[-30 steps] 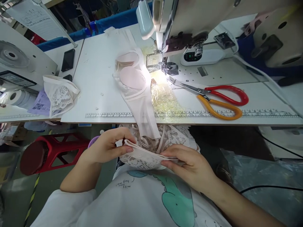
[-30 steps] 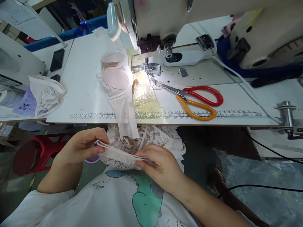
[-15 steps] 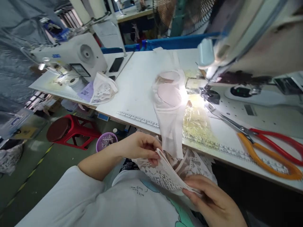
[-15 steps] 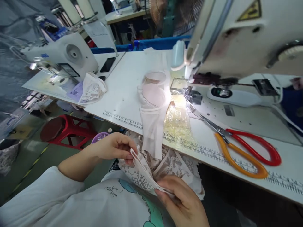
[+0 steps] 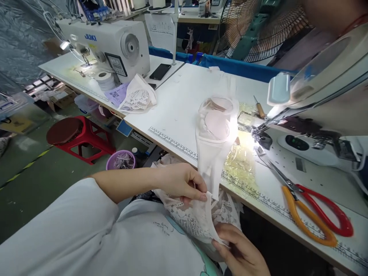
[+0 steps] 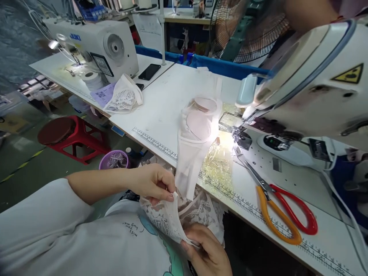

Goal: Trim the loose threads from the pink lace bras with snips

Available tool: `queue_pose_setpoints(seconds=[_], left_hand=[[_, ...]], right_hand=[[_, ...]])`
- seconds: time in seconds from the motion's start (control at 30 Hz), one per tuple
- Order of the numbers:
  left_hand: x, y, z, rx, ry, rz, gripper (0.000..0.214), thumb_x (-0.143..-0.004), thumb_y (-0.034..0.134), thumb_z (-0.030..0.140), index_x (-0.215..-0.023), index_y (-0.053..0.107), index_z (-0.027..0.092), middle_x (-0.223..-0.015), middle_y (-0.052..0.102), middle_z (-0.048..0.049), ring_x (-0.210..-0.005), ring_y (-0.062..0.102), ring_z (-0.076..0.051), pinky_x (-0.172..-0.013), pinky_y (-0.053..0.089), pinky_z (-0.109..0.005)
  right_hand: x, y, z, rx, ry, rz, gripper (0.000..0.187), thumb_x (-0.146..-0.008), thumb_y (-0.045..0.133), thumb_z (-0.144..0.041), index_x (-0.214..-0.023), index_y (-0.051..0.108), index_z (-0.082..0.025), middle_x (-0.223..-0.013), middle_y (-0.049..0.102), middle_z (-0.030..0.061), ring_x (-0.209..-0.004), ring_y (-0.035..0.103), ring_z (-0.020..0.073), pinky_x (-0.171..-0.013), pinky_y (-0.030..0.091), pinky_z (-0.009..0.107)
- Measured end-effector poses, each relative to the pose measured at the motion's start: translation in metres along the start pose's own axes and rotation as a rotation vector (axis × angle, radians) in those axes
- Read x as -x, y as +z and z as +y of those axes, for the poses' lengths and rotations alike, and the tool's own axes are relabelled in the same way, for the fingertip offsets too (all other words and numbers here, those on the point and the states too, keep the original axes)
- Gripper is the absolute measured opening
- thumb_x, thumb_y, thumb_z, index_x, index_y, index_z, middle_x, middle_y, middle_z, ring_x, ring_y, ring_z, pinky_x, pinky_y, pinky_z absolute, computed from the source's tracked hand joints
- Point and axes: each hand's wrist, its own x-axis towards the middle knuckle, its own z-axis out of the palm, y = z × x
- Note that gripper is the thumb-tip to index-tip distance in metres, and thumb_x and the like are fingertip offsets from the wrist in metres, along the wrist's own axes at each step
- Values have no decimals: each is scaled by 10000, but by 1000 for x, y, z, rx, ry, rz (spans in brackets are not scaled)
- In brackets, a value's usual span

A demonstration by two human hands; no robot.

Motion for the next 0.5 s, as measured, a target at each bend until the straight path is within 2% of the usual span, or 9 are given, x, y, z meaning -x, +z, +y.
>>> queue_pose_setpoints(seconds=[0.13,0.2,0.37,0.5], left_hand=[[-4,13,6,-442,379,229,107,-743,631,171,-648,587,145,-657,575,9,-606,503,-89,-581,412,-204],[-5,20,11,-568,462,276,117,-759,602,168,-647,572,154,-655,579,2,-644,520,-110,-635,428,-223],[-1,26,16,-765,491,272,89,-784,534,150,-703,568,164,-720,601,-32,-682,562,-148,-644,456,-255],[6,18,11,-629,635,170,175,-746,440,21,-766,542,161,-947,624,-101,-823,604,-152,-697,493,-243]], right_hand=[[-3,-2,-2,81,-54,26,68,-803,617,-158,-813,635,-223,-799,642,51,-730,638,182,-611,542,238],[-4,-4,-1,133,-62,55,82,-811,601,-147,-807,630,-223,-822,633,48,-753,631,176,-627,534,234],[0,-9,0,218,-83,244,105,-806,600,-131,-847,611,-226,-908,580,56,-821,596,187,-630,523,263],[5,-10,-23,409,-195,482,232,-783,611,-91,-947,637,-254,-962,578,62,-851,584,232,-679,496,362]])
